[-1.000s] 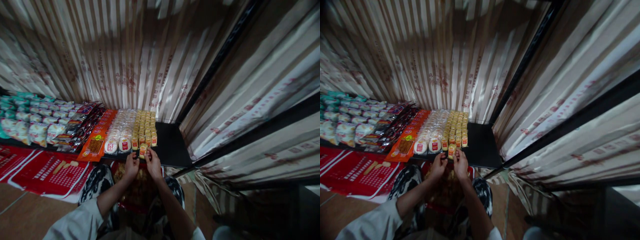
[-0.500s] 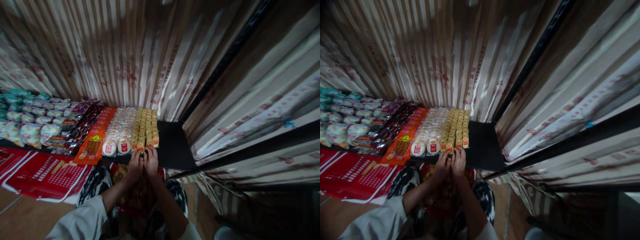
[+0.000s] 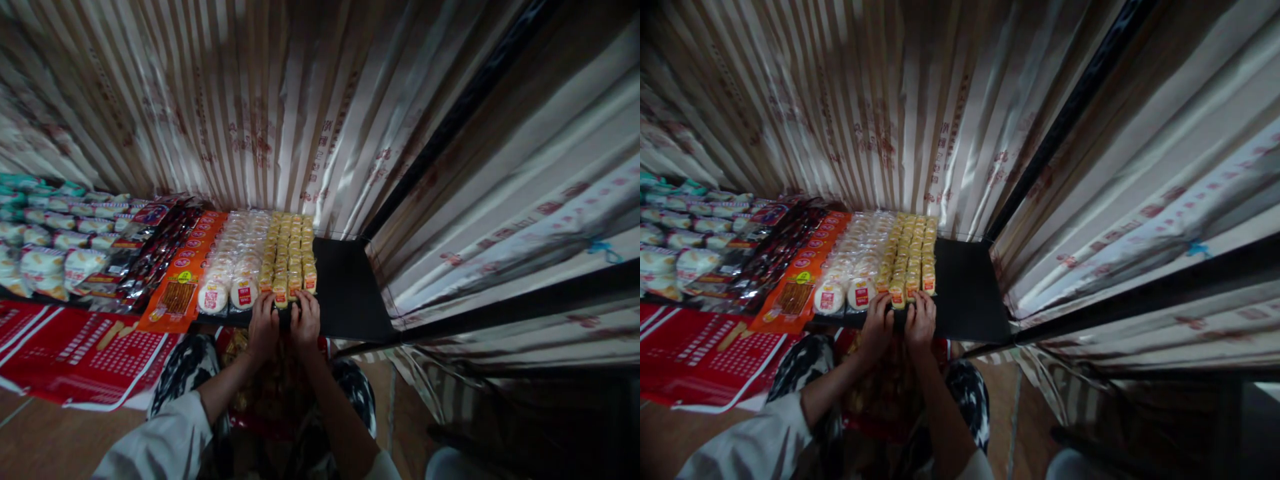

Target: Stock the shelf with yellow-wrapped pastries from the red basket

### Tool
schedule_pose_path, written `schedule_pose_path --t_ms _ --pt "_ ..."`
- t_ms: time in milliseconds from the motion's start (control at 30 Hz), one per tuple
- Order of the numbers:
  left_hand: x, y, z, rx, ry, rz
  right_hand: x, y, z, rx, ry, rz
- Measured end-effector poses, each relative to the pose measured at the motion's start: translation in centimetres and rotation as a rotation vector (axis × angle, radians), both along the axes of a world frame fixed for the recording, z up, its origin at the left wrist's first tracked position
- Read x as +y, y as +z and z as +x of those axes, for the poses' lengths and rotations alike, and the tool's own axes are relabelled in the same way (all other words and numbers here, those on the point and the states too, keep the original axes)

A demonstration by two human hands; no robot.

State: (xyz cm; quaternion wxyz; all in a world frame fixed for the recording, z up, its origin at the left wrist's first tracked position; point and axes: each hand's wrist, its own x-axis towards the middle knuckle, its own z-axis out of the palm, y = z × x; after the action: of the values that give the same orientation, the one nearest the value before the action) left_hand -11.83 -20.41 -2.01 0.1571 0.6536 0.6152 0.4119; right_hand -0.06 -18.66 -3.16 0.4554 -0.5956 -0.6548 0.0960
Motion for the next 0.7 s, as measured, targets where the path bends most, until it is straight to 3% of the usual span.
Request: schedule_pose_path --t_ms 167,300,467,567,700 --pt "-0.1 -1.1 -0.1 -0.005 -0.024 0.013 0.2 -0.3 -0.2 -0.017 -0.03 -0.015" --pt "-0.7 -0.6 -0.5 -0.003 -0.055 0.063 -0.2 0.2 0.0 -0.003 -0.031 0.032" --pt "-3.9 -0.8 -2.0 0.032 -0.13 -0.003 -2.9 0.6 -0.1 0.105 0.104 0.037" --pt "-6.7 -2.8 -3.0 0.077 -0.216 -0.24 -5.4 -0.4 -0.7 0.08 0.202 -0.127" --pt "-9.4 -6.6 -3.9 0.14 -0.312 -0.601 -7.8 -2.9 -1.4 -0.191 0.309 -0.593"
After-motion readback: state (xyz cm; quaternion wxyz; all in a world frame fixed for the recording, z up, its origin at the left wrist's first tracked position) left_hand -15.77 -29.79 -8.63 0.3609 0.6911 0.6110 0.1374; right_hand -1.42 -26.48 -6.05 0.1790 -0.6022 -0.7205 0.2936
